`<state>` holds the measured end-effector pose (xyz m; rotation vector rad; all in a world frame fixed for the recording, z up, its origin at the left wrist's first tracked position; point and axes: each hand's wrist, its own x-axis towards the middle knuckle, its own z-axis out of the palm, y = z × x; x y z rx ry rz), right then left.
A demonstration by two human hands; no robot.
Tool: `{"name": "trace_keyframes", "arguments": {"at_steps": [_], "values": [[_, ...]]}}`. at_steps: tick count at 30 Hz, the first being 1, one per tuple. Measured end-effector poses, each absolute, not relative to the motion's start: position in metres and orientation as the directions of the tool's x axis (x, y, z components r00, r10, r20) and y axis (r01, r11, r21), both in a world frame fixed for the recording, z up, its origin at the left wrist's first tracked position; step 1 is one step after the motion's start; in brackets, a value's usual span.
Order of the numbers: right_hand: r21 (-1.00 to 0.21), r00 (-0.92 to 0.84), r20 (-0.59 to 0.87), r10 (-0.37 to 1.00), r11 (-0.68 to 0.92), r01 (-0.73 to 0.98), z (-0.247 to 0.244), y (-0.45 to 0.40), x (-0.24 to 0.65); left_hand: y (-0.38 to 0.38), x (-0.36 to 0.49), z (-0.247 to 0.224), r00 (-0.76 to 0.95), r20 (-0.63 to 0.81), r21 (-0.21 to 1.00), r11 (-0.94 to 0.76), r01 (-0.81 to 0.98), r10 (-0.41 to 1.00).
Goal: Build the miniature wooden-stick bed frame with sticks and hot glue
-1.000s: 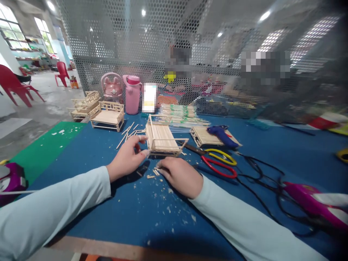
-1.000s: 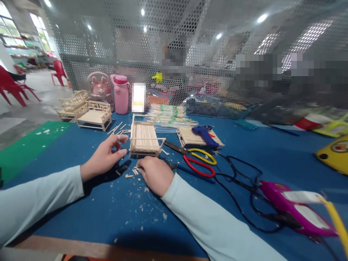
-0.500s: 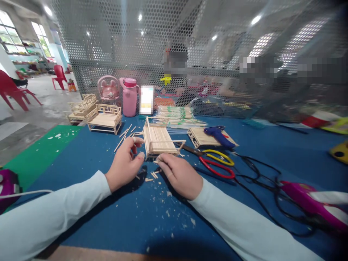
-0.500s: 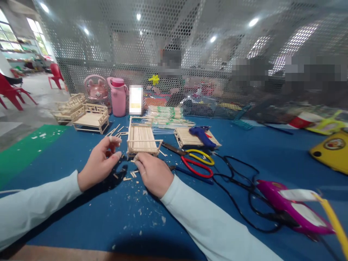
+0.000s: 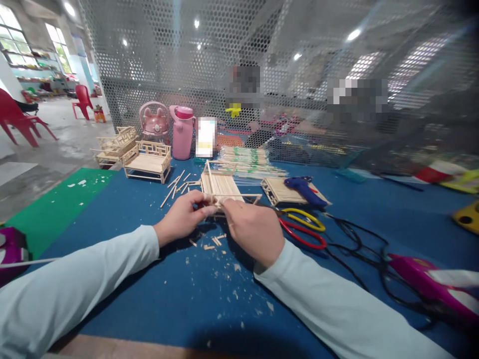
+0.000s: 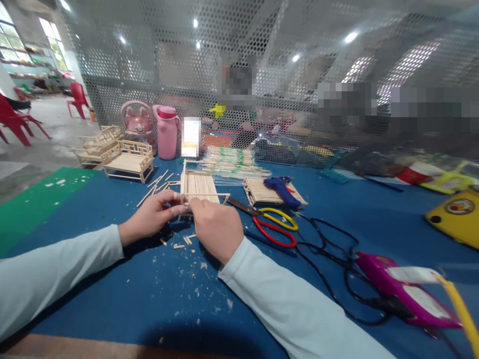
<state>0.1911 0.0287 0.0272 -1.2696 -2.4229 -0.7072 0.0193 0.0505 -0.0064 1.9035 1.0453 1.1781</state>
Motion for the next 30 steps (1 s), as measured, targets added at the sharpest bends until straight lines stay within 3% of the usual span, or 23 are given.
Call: {"name": "trace_keyframes", "arguments": {"at_steps": [7, 13, 23, 30], "values": [[0.291, -0.570, 0.499, 0.653, 0.493, 0.820, 0.028, 0.029, 0.187, 0.052, 0.022, -0.006, 0.248, 0.403, 0.850, -0.461, 0.255, 0.881], [0.125, -0.412, 0.652, 0.637, 0.446, 0.886, 0.014, 0.029, 0.190, 0.051, 0.024, -0.006, 0.206, 0.375, 0.876, -0.418, 0.240, 0.904], [-0.146, -0.332, 0.602, 0.726, 0.509, 0.848, 0.011, 0.034, 0.188, 0.047, 0.025, -0.005, 0.178, 0.449, 0.839, -0.481, 0.254, 0.876], [-0.082, -0.374, 0.591, 0.715, 0.515, 0.853, 0.011, 0.034, 0.185, 0.045, 0.026, -0.003, 0.158, 0.490, 0.784, -0.513, 0.349, 0.857]]}}
